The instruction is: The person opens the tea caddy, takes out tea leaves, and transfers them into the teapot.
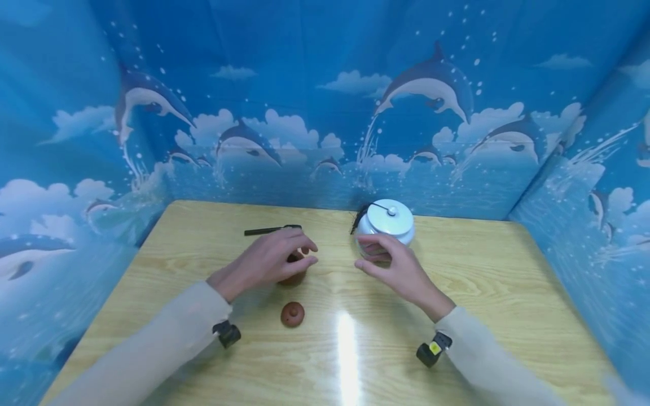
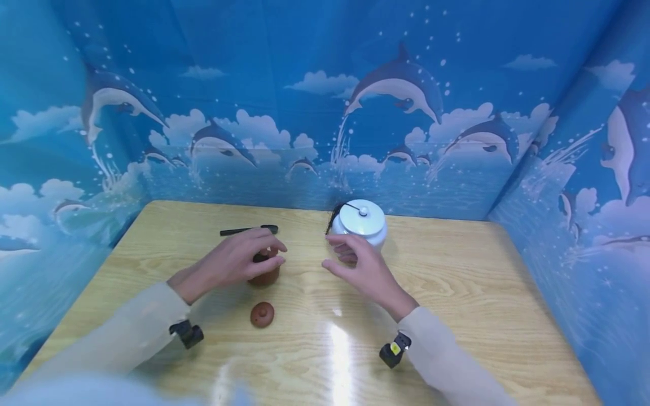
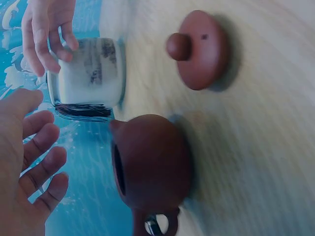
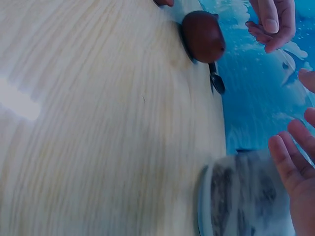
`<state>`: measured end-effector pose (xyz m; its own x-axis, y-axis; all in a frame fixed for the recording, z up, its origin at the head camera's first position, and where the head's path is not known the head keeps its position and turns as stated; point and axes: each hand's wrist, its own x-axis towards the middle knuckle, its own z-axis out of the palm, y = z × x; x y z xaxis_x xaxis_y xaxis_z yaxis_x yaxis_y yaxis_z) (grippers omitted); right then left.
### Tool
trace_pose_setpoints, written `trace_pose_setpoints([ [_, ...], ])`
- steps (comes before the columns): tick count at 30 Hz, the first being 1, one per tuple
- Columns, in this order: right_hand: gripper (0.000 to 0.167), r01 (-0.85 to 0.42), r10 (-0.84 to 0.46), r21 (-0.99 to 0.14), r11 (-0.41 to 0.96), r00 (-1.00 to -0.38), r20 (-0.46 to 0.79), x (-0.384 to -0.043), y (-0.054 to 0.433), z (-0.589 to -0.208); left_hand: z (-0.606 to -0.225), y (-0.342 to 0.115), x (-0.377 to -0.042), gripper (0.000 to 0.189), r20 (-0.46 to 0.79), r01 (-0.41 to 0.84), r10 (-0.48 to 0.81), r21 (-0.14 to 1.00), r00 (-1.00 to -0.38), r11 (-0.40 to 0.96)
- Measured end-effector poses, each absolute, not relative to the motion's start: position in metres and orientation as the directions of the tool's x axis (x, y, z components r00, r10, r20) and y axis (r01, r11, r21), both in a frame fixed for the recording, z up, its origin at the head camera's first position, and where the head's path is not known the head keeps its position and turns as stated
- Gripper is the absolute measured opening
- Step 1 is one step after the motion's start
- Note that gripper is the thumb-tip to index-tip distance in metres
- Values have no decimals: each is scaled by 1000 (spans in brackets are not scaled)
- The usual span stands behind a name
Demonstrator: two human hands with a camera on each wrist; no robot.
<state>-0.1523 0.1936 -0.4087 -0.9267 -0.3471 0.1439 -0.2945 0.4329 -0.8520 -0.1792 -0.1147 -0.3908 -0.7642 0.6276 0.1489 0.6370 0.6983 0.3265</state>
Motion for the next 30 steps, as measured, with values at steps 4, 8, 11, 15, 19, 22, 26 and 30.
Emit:
trace_pose_setpoints([
  [4,51,-306,-312,-835,458,-934,171,-150,209,-404,-386,-105,-188,31,166,634,618,325,-769,702],
  [8,44,-334,-255,-821,463,-937,237,-148,223,-400,-384,-94,-196,32,148,614,604,333,-783,716],
  [11,37,-356,-212,-812,463,-934,289,-149,232,-397,-381,-85,-201,33,128,601,597,338,-792,725],
  [15,32,-359,-166,-802,477,-933,319,-150,243,-393,-379,-73,-206,34,119,596,596,341,-794,727],
  [19,33,-332,-121,-793,511,-941,316,-153,252,-391,-378,-64,-211,34,135,593,590,368,-796,716],
  [22,36,-303,-91,-790,533,-949,302,-155,258,-391,-377,-59,-215,34,145,593,587,379,-796,710],
  [26,42,-266,-72,-797,543,-960,271,-159,266,-393,-374,-54,-219,36,123,579,579,368,-806,728],
  [30,50,-232,-67,-799,554,-970,236,-165,274,-398,-372,-49,-222,37,103,567,572,356,-814,743],
])
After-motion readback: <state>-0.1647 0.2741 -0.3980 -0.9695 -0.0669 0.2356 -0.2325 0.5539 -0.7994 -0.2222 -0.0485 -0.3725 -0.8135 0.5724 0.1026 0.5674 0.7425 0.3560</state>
